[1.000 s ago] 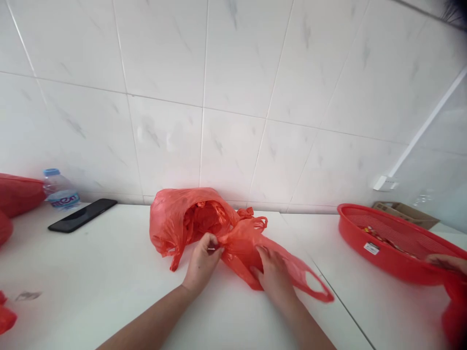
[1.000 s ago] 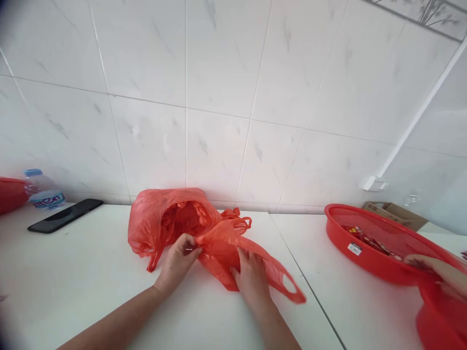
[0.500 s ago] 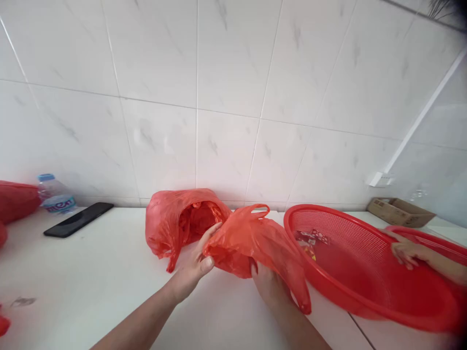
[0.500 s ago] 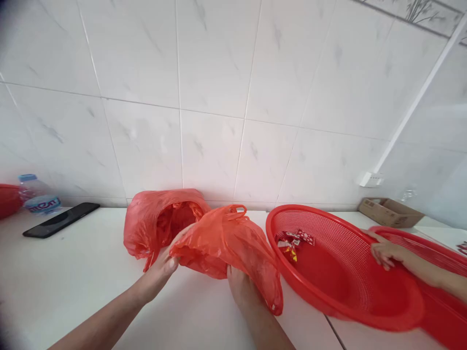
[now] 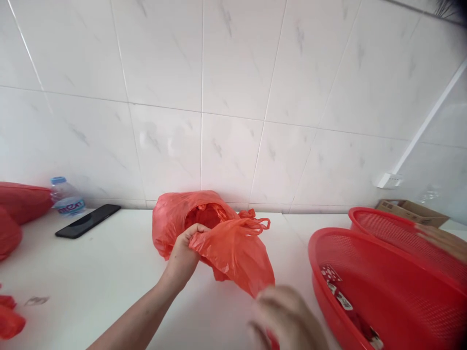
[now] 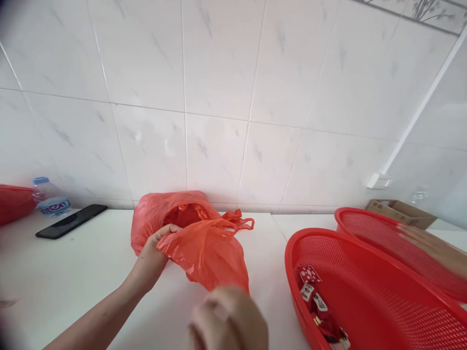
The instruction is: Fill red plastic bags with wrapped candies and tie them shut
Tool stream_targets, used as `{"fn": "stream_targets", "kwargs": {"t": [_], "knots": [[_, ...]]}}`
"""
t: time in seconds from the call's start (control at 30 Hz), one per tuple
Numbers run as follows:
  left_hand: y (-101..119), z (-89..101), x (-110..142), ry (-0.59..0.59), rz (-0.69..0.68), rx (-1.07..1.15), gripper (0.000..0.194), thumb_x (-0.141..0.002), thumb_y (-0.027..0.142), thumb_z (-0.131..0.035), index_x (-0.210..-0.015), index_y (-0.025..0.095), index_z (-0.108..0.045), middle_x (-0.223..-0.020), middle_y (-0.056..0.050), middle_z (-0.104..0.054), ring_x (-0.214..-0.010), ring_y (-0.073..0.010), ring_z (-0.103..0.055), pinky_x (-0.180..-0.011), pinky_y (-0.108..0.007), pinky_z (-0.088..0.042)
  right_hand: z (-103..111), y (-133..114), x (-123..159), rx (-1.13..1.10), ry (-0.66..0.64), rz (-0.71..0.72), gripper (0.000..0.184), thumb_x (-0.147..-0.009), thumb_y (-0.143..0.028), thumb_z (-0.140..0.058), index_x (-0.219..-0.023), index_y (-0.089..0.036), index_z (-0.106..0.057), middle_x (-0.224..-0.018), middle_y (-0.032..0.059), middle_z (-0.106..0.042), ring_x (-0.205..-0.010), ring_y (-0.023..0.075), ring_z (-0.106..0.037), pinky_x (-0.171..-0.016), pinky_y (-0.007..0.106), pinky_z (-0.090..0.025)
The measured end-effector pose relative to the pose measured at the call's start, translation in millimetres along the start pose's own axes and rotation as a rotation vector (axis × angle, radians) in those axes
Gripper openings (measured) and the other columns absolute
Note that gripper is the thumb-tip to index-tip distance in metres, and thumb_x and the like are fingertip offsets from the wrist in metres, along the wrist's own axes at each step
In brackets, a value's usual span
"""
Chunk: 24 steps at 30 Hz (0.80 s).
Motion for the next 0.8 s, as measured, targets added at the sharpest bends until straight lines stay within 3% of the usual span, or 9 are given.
{"fn": "stream_targets", "kwargs": {"t": [0.1, 0.17, 0.27, 0.4, 0.47, 0.53, 0.67, 0.73, 0.8], "knots": [[7.2, -1.7, 4.4, -0.022, -0.004, 0.066, 0.007, -0.076, 0.014, -0.054, -0.073, 0.020, -0.052, -0.067, 0.006, -0.056, -0.058, -0.0080, -0.050, -0.053, -0.018, -0.041, -3.9, 35.9, -16.9, 0.018, -0.193, -0.220, 0.064, -0.071, -0.030, -0.069, -0.129, -0.017, -0.042, -0.121, 0.0156, -0.057, -0.108, 0.0300, -0.057, -0.083, 0.042, -0.052], [11.3, -4.9, 7.6, -0.078, -0.007, 0.129, 0.010, -0.079, 0.018, -0.056, -0.072, 0.020, -0.049, -0.071, 0.005, -0.057, -0.059, -0.0077, -0.050, -0.053, -0.018, -0.040, -19.8, 56.7, -16.0, -0.032, -0.382, -0.392, 0.075, -0.067, -0.030, -0.072, -0.133, -0.020, -0.037, -0.123, 0.0129, -0.057, -0.110, 0.0297, -0.056, -0.084, 0.042, -0.052], [18.9, -9.0, 10.3, -0.262, -0.008, 0.073, 0.010, -0.079, 0.024, -0.063, -0.079, 0.021, -0.053, -0.082, 0.002, -0.060, -0.069, -0.0110, -0.054, -0.058, -0.020, -0.044, -36.6, 69.9, -7.3, -0.160, -0.545, -0.527, 0.035, -0.078, -0.018, -0.057, -0.111, -0.027, -0.053, -0.101, 0.0007, -0.067, -0.091, 0.0183, -0.065, -0.074, 0.029, -0.054], [36.0, -12.2, 17.5, -0.688, -0.065, -0.129, 0.065, -0.062, 0.046, -0.078, -0.118, 0.025, -0.052, -0.123, -0.008, -0.054, -0.111, -0.0274, -0.052, -0.090, -0.039, -0.045, -17.5, 72.0, -15.8, 0.008, -0.310, -0.301, 0.022, -0.084, -0.012, -0.046, -0.101, -0.023, -0.057, -0.087, 0.0001, -0.067, -0.076, 0.0150, -0.064, -0.065, 0.024, -0.049], [45.9, -5.6, 17.3, -0.627, -0.120, -0.132, 0.075, -0.066, 0.060, -0.069, -0.129, 0.028, -0.045, -0.139, -0.009, -0.043, -0.125, -0.0314, -0.042, -0.102, -0.044, -0.037, -5.8, 67.6, -21.5, 0.172, -0.184, -0.126, 0.024, -0.084, -0.010, -0.046, -0.104, -0.018, -0.056, -0.091, 0.0048, -0.066, -0.082, 0.0180, -0.062, -0.071, 0.028, -0.047], [51.9, -0.3, 17.9, -0.443, -0.184, -0.194, 0.068, -0.074, 0.062, -0.060, -0.131, 0.031, -0.043, -0.143, -0.007, -0.039, -0.128, -0.0306, -0.039, -0.105, -0.044, -0.033, -3.7, 58.8, -22.8, 0.252, -0.130, 0.008, 0.023, -0.085, -0.007, -0.045, -0.103, -0.015, -0.056, -0.095, 0.0085, -0.065, -0.088, 0.0207, -0.060, -0.078, 0.031, -0.045], [45.7, -14.1, 27.5, -0.290, -0.261, -0.539, 0.082, -0.066, 0.035, -0.077, -0.136, 0.036, -0.035, -0.137, -0.004, -0.046, -0.120, -0.0277, -0.046, -0.098, -0.037, -0.041, -26.7, 34.6, -6.0, 0.156, -0.224, 0.135, 0.021, -0.085, -0.006, -0.042, -0.093, -0.016, -0.059, -0.086, 0.0072, -0.064, -0.080, 0.0209, -0.059, -0.072, 0.032, -0.043], [36.7, -22.7, 28.1, -0.276, -0.243, -0.742, 0.056, -0.072, 0.024, -0.069, -0.124, 0.035, -0.051, -0.117, -0.002, -0.060, -0.102, -0.0239, -0.057, -0.081, -0.031, -0.047, -44.9, 28.3, 11.1, 0.119, -0.341, 0.118, 0.021, -0.079, -0.004, -0.044, -0.083, -0.019, -0.059, -0.078, 0.0044, -0.063, -0.069, 0.0192, -0.056, -0.063, 0.031, -0.040], [30.7, -25.3, 25.0, -0.244, -0.212, -0.850, 0.019, -0.080, 0.020, -0.054, -0.094, 0.029, -0.065, -0.090, 0.000, -0.066, -0.080, -0.0195, -0.060, -0.065, -0.027, -0.045, -64.0, 29.1, 30.5, 0.110, -0.522, 0.074, 0.021, -0.071, -0.002, -0.049, -0.076, -0.020, -0.058, -0.073, 0.0018, -0.062, -0.063, 0.0180, -0.055, -0.056, 0.029, -0.037]]}}
Point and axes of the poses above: each hand's wrist, its own x-axis away from the middle knuckle, its own z-axis out of the back of the hand, y = z × x, the point moved 5 cm from there along -x, towards the middle knuckle
